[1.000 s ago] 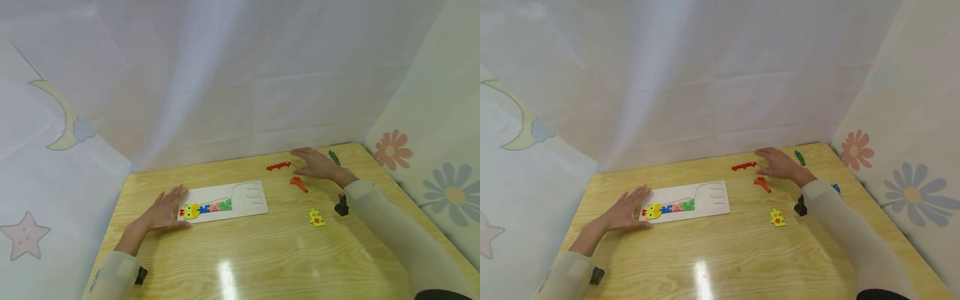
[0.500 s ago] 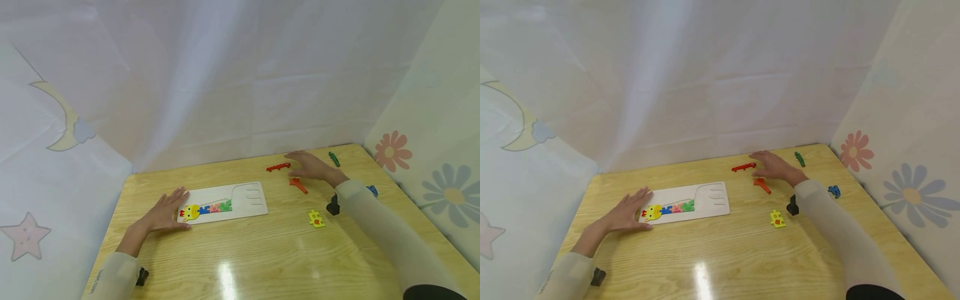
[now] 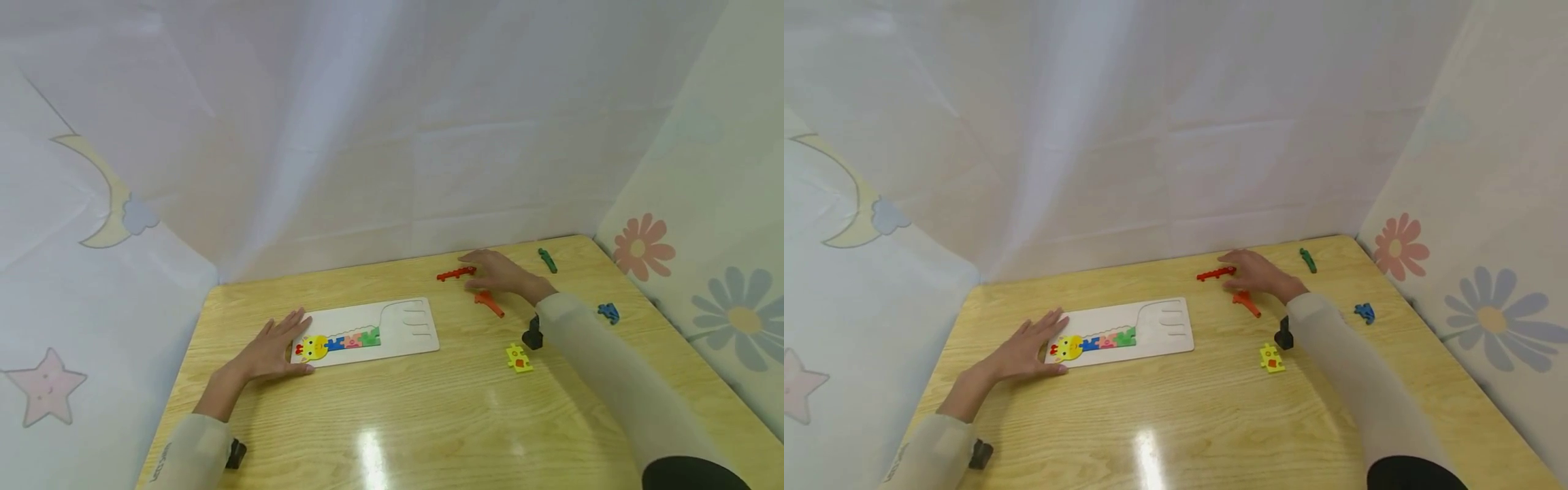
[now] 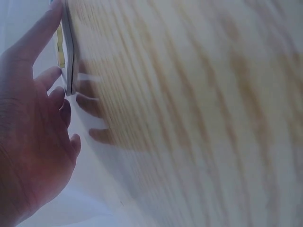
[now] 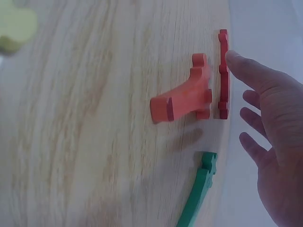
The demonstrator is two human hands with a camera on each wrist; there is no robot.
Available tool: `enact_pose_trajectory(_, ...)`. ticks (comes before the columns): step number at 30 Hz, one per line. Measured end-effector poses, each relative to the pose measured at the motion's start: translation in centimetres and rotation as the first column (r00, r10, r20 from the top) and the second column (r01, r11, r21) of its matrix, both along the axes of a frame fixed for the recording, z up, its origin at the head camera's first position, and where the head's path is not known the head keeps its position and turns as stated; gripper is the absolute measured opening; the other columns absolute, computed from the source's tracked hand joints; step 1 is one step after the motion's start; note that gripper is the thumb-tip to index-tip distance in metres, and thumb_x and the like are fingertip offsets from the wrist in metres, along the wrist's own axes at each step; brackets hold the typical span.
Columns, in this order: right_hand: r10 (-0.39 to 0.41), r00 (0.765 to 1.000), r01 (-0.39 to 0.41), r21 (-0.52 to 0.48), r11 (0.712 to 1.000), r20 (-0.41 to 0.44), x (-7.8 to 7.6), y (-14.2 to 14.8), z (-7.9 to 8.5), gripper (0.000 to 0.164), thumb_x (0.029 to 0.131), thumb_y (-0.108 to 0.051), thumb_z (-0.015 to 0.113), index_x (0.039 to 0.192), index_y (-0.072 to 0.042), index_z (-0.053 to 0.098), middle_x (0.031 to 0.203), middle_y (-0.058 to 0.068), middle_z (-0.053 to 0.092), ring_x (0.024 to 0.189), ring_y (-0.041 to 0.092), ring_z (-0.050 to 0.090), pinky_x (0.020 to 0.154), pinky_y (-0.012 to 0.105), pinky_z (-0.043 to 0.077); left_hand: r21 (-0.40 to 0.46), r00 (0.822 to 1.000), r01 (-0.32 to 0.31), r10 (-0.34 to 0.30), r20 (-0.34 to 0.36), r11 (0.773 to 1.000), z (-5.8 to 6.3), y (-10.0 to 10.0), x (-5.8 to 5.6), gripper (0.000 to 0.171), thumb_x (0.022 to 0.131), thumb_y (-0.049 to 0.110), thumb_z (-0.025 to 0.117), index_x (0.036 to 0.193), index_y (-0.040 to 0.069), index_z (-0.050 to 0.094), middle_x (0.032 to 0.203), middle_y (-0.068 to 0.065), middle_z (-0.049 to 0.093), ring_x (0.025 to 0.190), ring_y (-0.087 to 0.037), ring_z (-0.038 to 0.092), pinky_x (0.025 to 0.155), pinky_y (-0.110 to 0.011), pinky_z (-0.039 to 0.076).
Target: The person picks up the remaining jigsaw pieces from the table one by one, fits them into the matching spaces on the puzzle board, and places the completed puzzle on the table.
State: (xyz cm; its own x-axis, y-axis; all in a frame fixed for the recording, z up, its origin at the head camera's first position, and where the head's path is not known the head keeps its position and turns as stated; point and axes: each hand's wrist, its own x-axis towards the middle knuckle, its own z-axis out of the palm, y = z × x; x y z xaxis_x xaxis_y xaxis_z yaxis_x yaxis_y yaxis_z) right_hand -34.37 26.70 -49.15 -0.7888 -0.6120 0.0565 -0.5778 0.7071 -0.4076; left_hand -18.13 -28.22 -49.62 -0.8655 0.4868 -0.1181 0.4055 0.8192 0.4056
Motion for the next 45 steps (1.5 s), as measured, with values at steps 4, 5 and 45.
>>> enact_pose_trajectory(4,-0.007,1.000,0.007,0.025,1.000,0.001,0.0,-0.7,0.0,0.064,0.094,-0.022,0.083,0.146,0.006,0.059,0.150,0.024,0.059,0.141,0.047,0.051,0.117,0.063,0.040,-0.003,1.000,0.000,0.000,-0.005,1.000,-0.1,0.0,-0.1,0.109,0.088,0.062,0.077,0.167,0.005,0.028,0.176,-0.020,0.017,0.161,-0.044,0.018,0.125,-0.072,0.007)
enact_pose_trajectory(5,-0.005,1.000,0.005,0.028,1.000,-0.001,0.0,-0.8,-0.1,0.063,0.094,-0.021,0.083,0.145,0.006,0.060,0.149,0.024,0.060,0.141,0.046,0.051,0.117,0.063,0.041,-0.006,1.000,-0.001,0.001,-0.003,1.000,-0.2,0.0,-0.2,0.109,0.089,0.063,0.077,0.168,0.006,0.028,0.176,-0.019,0.017,0.161,-0.043,0.018,0.126,-0.072,0.006)
enact_pose_trajectory(45,0.043,0.998,-0.044,-0.037,0.998,-0.035,-1.1,-2.2,-2.0,0.035,0.095,-0.008,0.080,0.128,0.003,0.074,0.117,0.015,0.071,0.106,0.033,0.066,0.094,0.051,0.057,0.030,0.999,-0.010,0.008,0.052,0.999,-0.8,-0.2,-0.3,0.110,0.090,0.060,0.077,0.168,0.004,0.024,0.176,-0.019,0.013,0.161,-0.043,0.016,0.127,-0.070,0.007)
